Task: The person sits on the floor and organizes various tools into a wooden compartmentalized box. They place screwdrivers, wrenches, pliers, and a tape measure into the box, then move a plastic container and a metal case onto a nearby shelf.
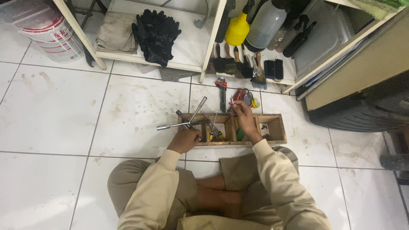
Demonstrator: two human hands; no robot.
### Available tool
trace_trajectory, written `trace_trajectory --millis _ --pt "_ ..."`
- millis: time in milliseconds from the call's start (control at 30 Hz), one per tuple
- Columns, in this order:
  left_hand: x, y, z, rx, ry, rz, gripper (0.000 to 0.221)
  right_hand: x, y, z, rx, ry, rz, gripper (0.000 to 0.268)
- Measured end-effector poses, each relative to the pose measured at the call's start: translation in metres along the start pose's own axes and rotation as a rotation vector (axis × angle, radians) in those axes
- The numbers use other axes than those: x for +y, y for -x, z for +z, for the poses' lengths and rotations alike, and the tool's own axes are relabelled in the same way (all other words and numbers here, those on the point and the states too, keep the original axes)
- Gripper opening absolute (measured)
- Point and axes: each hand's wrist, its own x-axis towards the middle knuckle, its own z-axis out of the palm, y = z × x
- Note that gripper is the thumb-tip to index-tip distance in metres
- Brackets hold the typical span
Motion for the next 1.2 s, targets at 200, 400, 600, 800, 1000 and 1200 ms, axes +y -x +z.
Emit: trace_trajectory --millis 200,400,600,800,1000,1200 --pt "-0.010 -0.004 0.014 -0.001 -0.004 -0.010 0.030 -0.010 0.021 0.005 -0.103 0.261 0.004 0.013" --pt "0.002 0.002 0.002 0.021 0.040 -0.017 0.027 -0.025 0.037 0.008 -0.281 0.627 -0.007 0.023" --pt "-0.007 -0.003 0.017 0.015 -0.012 -0.021 0.027 -0.020 0.049 0.021 -0.601 0.815 0.008 0.023" --pt "0.003 0.004 0.007 0.024 -0.029 -0.010 0.026 -0.010 0.047 0.033 -0.690 0.837 0.073 0.027" --pt "-0.008 -0.003 0.020 0.036 0.014 -0.028 0.025 -0.013 0.044 0.036 -0.648 0.840 0.027 0.025" --pt "-0.002 -0.001 0.016 0.042 0.006 -0.029 0.026 -0.011 0.046 0.027 -0.547 0.979 -0.019 0.020"
